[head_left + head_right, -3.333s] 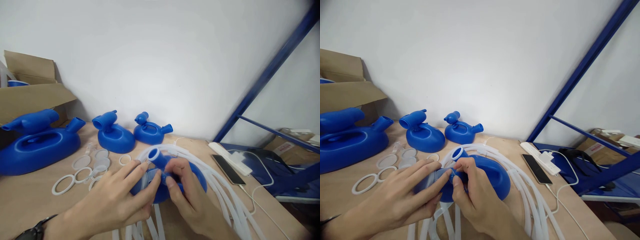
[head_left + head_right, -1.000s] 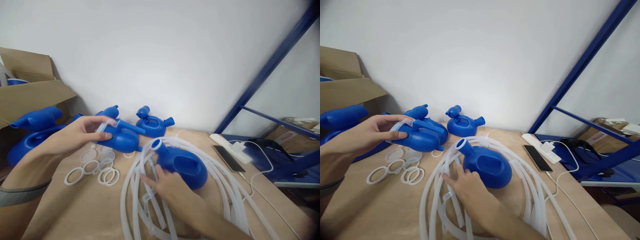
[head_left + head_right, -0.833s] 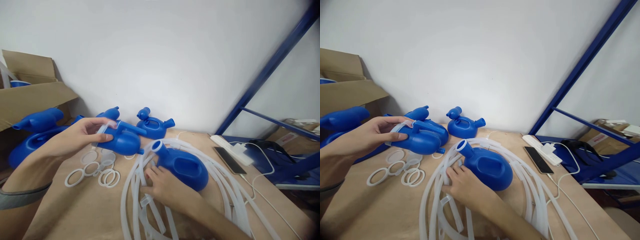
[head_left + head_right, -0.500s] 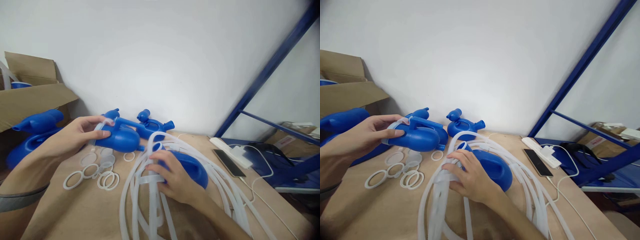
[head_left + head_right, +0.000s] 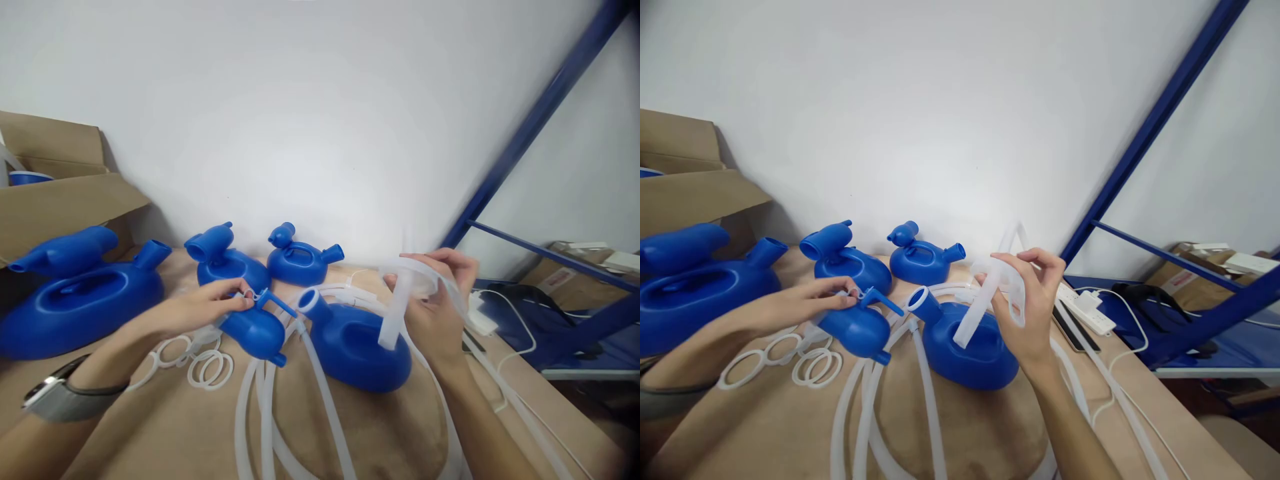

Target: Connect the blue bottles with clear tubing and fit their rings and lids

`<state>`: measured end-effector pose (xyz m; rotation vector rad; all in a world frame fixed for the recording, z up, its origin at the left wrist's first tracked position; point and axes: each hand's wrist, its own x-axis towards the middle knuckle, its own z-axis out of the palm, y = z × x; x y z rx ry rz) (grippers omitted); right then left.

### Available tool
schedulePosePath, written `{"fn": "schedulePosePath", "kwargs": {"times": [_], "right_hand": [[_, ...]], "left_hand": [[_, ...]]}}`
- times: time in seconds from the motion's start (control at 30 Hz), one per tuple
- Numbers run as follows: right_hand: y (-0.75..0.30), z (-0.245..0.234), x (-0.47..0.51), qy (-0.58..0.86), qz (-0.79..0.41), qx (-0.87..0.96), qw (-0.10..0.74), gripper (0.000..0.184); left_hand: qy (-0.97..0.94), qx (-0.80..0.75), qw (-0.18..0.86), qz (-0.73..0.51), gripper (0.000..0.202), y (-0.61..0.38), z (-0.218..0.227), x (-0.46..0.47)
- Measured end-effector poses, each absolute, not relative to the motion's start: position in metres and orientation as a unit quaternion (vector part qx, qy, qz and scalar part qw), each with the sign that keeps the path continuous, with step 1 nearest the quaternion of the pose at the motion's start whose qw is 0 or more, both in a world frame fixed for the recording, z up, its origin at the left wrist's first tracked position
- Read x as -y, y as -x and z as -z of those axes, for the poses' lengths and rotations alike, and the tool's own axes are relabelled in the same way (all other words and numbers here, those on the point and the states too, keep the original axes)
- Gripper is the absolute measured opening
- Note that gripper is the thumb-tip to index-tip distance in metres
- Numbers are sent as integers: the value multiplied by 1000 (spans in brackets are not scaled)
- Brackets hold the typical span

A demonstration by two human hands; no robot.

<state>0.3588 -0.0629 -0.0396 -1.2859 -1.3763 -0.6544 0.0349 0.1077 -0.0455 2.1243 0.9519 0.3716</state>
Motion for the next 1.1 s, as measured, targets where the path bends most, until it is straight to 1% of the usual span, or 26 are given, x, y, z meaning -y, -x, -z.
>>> {"fn": "schedulePosePath", "kwargs": {"times": [0.07, 0.1, 0.17, 0.23, 0.27, 0.33, 0.4, 0.5, 0.53, 0.63, 0.7, 0.77, 0.83, 0.87, 0.9, 0.97, 1.0, 1.03, 1.1], "right_hand": [[-359, 41, 60, 551, 232, 555, 579, 26], [-359, 42, 58, 542, 204, 550, 602, 26], [-355, 43, 53, 521, 124, 541, 649, 27], [-349, 46, 48, 505, 25, 533, 679, 30], [-345, 49, 46, 499, -23, 531, 684, 30], [-337, 57, 42, 480, -100, 540, 684, 31], [-331, 65, 40, 452, -138, 576, 667, 28], [-323, 70, 41, 421, -123, 678, 590, 10], [-320, 70, 42, 413, -107, 715, 554, 11], [-313, 70, 46, 399, -47, 784, 473, 25], [-310, 70, 46, 413, 2, 781, 469, 22], [-313, 69, 45, 442, 27, 740, 506, 16], [-325, 65, 43, 482, 6, 706, 519, 26], [-335, 62, 43, 507, -23, 708, 491, 32], [-347, 60, 43, 532, -58, 723, 436, 36], [-371, 57, 43, 569, -131, 761, 283, 47], [-383, 58, 42, 580, -159, 768, 219, 56], [-392, 60, 42, 587, -184, 769, 171, 65], [-405, 67, 39, 593, -215, 765, 132, 80]], "left_hand": [[-820, -360, 434, -94, 43, -49, 63, -105], [-812, -354, 460, -63, 46, -54, 73, -105], [-805, -343, 483, -20, 58, -62, 90, -105], [-813, -337, 475, -4, 68, -67, 102, -106], [-823, -334, 458, -21, 70, -69, 106, -105], [-850, -319, 405, -108, 73, -72, 108, -100], [-866, -269, 372, -197, 75, -76, 103, -91], [-870, -157, 403, -238, 76, -83, 90, -70], [-871, -131, 406, -243, 74, -86, 86, -63], [-884, -113, 365, -269, 64, -98, 77, -46], [-883, -119, 347, -292, 55, -105, 74, -42], [-881, -112, 332, -318, 50, -109, 72, -46], [-885, -104, 294, -346, 48, -112, 72, -56], [-884, -109, 272, -364, 47, -113, 73, -63], [-879, -124, 249, -387, 47, -114, 75, -71], [-860, -175, 209, -431, 45, -117, 83, -89], [-852, -201, 197, -442, 45, -119, 88, -97], [-848, -222, 191, -441, 44, -120, 93, -105], [-852, -242, 194, -422, 43, -122, 101, -117]]}}
